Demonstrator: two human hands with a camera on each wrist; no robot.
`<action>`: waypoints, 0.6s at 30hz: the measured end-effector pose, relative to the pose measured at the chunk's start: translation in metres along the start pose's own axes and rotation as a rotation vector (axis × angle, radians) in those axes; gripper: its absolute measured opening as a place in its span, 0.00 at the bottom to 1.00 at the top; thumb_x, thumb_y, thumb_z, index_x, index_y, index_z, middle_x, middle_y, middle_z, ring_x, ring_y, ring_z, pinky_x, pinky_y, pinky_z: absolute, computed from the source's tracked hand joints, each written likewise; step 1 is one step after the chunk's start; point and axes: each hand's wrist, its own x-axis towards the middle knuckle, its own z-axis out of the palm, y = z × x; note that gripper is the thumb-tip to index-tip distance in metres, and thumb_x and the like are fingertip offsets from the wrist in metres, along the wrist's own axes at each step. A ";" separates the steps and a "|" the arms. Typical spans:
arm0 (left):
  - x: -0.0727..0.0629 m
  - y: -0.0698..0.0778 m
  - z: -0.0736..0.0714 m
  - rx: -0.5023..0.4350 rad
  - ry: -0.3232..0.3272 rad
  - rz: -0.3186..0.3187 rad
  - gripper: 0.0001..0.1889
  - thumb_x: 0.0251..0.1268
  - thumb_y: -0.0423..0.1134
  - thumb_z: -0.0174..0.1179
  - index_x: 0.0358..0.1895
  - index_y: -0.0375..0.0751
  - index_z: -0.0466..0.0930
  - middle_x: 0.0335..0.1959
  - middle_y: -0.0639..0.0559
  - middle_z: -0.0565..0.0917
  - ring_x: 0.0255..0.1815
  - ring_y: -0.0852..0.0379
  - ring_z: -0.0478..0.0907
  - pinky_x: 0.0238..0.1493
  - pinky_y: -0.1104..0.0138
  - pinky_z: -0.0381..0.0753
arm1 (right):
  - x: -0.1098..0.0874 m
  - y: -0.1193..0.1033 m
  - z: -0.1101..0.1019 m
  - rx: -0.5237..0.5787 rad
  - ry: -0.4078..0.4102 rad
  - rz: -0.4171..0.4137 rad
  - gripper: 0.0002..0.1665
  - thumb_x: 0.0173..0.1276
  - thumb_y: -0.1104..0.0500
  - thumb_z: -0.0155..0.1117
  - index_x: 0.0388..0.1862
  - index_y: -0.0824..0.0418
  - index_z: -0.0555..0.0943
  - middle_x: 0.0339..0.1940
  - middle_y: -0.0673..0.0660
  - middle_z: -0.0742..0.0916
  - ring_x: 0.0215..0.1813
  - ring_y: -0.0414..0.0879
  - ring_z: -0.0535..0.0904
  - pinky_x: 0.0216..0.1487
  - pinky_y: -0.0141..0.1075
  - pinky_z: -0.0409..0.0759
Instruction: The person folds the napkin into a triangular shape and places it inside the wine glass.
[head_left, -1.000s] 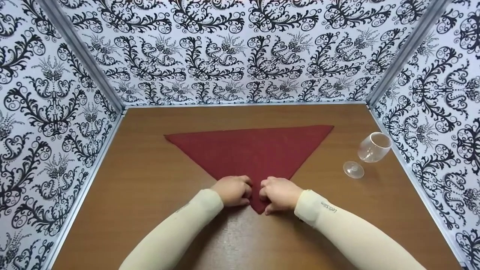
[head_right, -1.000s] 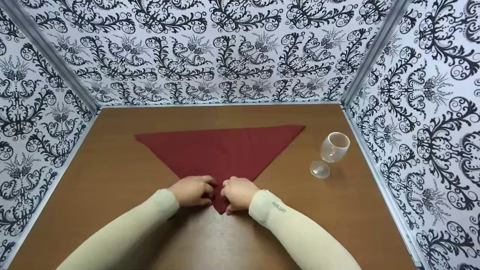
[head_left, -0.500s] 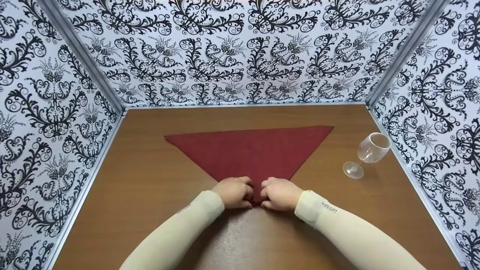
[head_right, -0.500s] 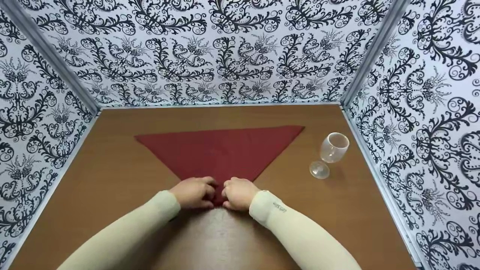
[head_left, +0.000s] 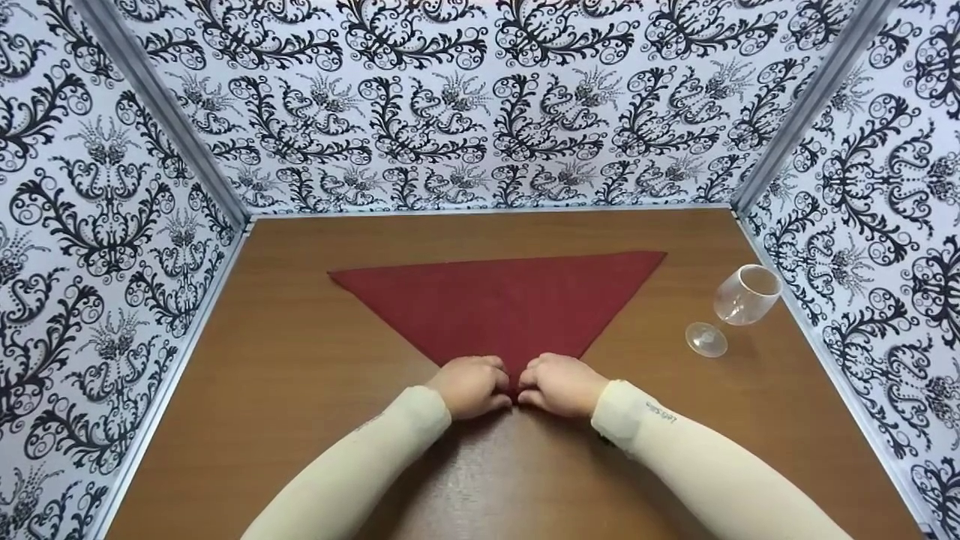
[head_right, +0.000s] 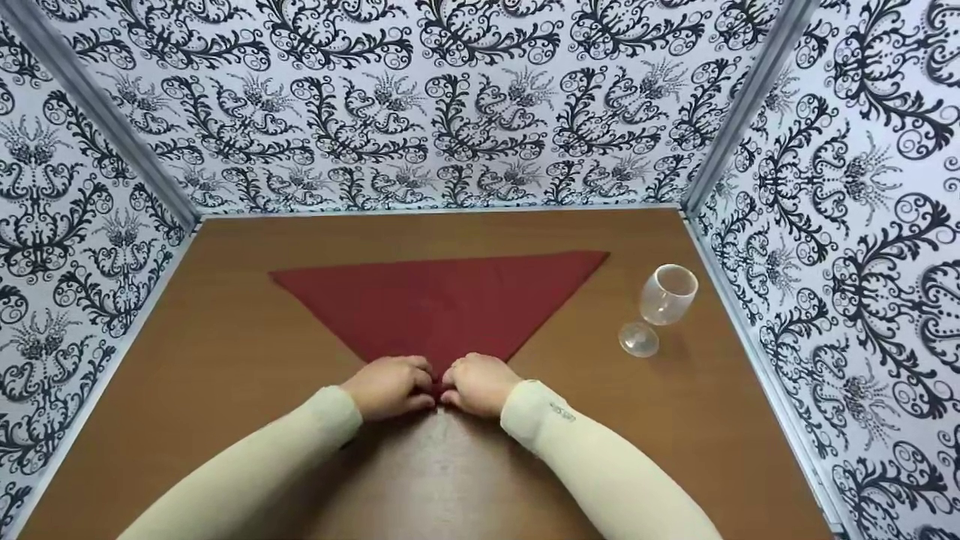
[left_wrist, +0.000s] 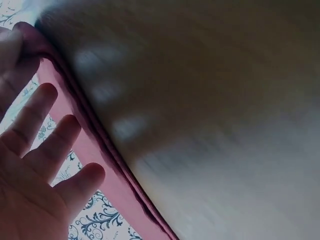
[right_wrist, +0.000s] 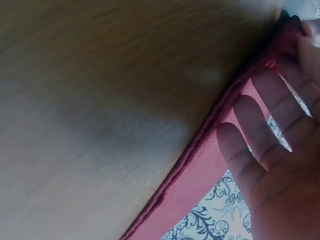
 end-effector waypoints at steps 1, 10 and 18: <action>0.000 0.001 0.000 -0.006 0.002 -0.008 0.08 0.71 0.51 0.68 0.37 0.54 0.91 0.45 0.59 0.87 0.46 0.59 0.86 0.50 0.61 0.85 | 0.000 0.001 0.001 0.006 0.002 0.005 0.08 0.72 0.52 0.71 0.33 0.53 0.88 0.33 0.48 0.88 0.40 0.46 0.83 0.47 0.42 0.82; 0.000 0.003 -0.003 0.002 0.020 -0.054 0.07 0.72 0.47 0.68 0.37 0.51 0.91 0.39 0.58 0.87 0.43 0.59 0.85 0.48 0.63 0.85 | 0.000 0.000 -0.001 0.088 -0.014 0.059 0.07 0.72 0.57 0.70 0.34 0.58 0.89 0.33 0.51 0.89 0.39 0.46 0.84 0.50 0.44 0.82; 0.000 0.005 -0.004 -0.064 0.006 -0.161 0.08 0.72 0.48 0.67 0.37 0.51 0.89 0.37 0.57 0.88 0.43 0.58 0.85 0.49 0.62 0.85 | 0.002 0.003 0.002 0.099 -0.014 0.162 0.13 0.72 0.55 0.70 0.26 0.54 0.86 0.24 0.47 0.86 0.30 0.42 0.79 0.39 0.41 0.80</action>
